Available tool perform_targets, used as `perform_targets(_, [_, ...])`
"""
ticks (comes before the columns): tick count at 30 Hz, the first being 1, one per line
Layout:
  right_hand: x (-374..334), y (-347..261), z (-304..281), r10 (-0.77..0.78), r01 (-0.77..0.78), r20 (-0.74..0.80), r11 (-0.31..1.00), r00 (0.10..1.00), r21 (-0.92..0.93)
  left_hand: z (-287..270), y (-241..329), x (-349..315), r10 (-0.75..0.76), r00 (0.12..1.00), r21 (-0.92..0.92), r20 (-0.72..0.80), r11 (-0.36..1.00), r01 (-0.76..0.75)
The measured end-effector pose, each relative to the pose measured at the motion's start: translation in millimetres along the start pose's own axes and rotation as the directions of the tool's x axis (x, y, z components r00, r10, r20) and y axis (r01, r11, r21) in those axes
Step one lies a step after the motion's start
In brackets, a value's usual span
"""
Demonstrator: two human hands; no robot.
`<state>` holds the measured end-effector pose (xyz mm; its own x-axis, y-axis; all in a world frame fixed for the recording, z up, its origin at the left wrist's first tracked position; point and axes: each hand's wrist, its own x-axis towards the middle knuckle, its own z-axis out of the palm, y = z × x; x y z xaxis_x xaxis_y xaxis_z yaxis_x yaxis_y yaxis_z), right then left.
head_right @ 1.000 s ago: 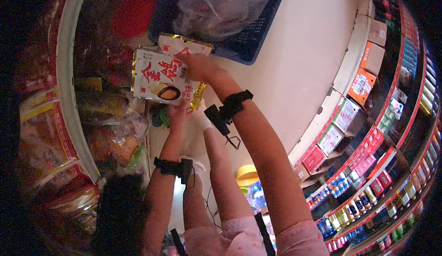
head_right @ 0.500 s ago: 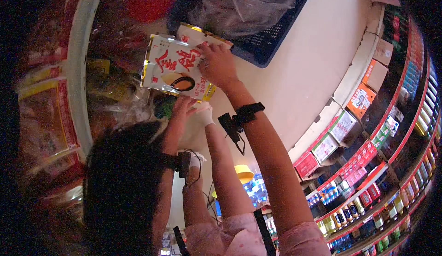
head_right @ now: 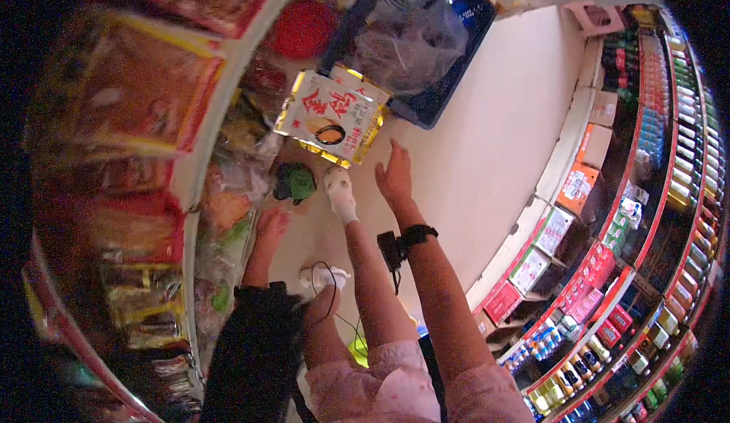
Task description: Organizing and tidying snack packages on grocery store shelves.
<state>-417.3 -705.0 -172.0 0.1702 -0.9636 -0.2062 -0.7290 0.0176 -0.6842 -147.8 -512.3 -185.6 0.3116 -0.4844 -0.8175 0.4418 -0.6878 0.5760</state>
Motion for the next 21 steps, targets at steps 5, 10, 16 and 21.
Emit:
perform_targets(5, [-108.3,31.0,1.1,0.048,0.007,0.297,0.983,0.954,-0.182,-72.9,-3.3,-92.2,0.198,0.979,0.146,-0.044,0.971,-0.190])
perform_targets(10, [-224.6,-4.8,29.7,-0.055,0.314,0.605,0.890,0.794,-0.330,-196.7,-80.8,-218.7,0.380,0.906,0.331,-0.184,0.892,-0.307])
perform_targets(16, [-282.4,-75.8,61.5,-0.525,0.877,0.819,0.477,0.232,0.057,-300.0,-189.6,-432.8,0.461,0.760,0.384,-0.458,0.874,-0.299])
perform_targets(21, [-278.3,-185.4,81.0,-0.438,0.990,0.899,0.129,0.010,0.052,-331.1,-303.8,-520.6,0.091,0.626,-0.336,-0.775,0.779,-0.530])
